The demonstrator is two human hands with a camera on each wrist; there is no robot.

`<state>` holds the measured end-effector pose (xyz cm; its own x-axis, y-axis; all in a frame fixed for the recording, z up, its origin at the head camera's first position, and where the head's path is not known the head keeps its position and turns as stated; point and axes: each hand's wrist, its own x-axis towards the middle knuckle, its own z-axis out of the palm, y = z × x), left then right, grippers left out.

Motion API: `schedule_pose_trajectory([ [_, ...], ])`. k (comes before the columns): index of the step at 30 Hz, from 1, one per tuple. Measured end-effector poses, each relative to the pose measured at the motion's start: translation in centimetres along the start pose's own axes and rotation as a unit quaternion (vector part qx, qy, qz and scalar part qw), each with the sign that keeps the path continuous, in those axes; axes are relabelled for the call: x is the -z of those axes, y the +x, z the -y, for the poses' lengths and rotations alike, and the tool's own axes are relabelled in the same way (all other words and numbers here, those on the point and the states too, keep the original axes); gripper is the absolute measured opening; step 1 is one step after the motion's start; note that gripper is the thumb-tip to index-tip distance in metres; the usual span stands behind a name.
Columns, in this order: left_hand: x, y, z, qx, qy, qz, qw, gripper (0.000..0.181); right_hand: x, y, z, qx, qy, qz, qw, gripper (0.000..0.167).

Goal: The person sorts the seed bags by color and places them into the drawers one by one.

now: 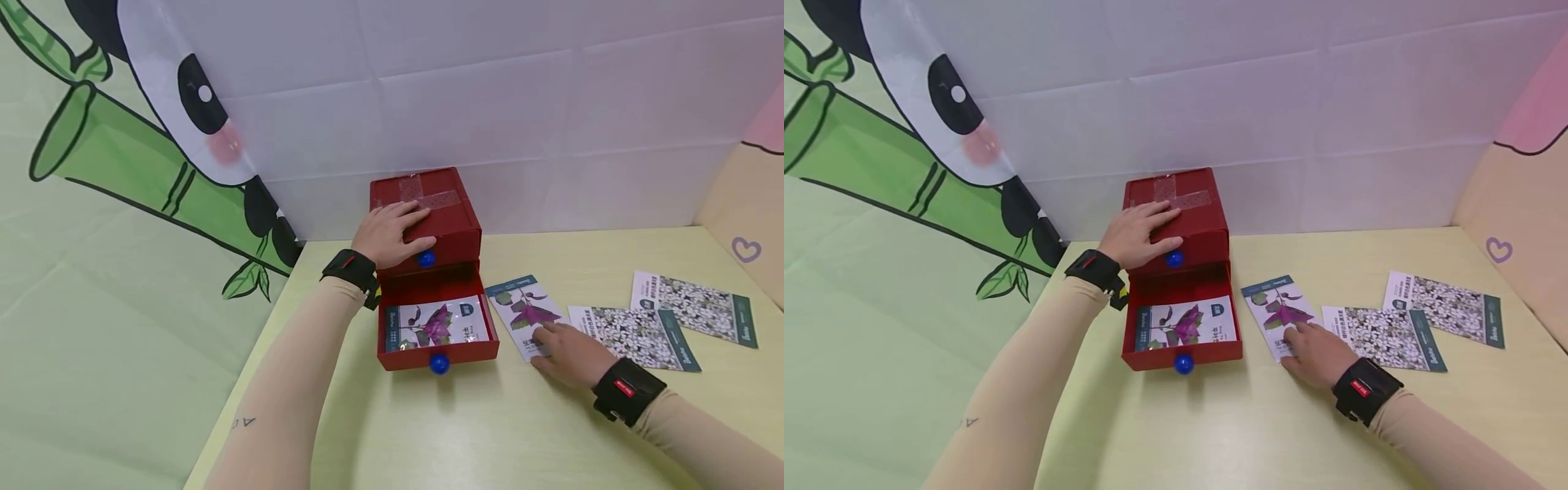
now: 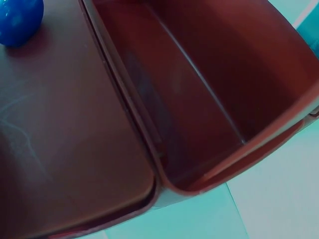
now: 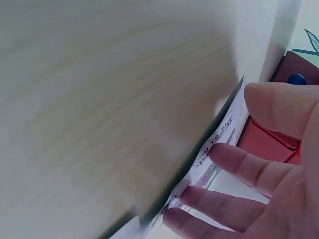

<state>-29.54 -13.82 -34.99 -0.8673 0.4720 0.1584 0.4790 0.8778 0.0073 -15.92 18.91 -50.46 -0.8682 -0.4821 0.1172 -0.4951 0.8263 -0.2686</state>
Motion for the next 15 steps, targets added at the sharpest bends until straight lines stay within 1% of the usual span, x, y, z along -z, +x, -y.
schedule_pose_trajectory([
  [7, 0.5, -0.8, 0.3, -0.013, -0.009, -0.006, 0.9999, 0.073, 0.4, 0.1, 0.6, 0.002, -0.020, -0.008, 0.9998, 0.032],
  [10, 0.7, -1.1, 0.5, -0.017, -0.015, -0.006, 0.9997, 0.073, 0.5, 0.2, 0.8, -0.004, -0.029, -0.002, 0.9996, 0.031],
  [15, 0.7, -0.9, 0.5, -0.008, -0.015, -0.006, 0.9998, 0.073, 1.0, 1.6, -0.3, -0.016, -0.037, 0.022, 0.9990, 0.033],
])
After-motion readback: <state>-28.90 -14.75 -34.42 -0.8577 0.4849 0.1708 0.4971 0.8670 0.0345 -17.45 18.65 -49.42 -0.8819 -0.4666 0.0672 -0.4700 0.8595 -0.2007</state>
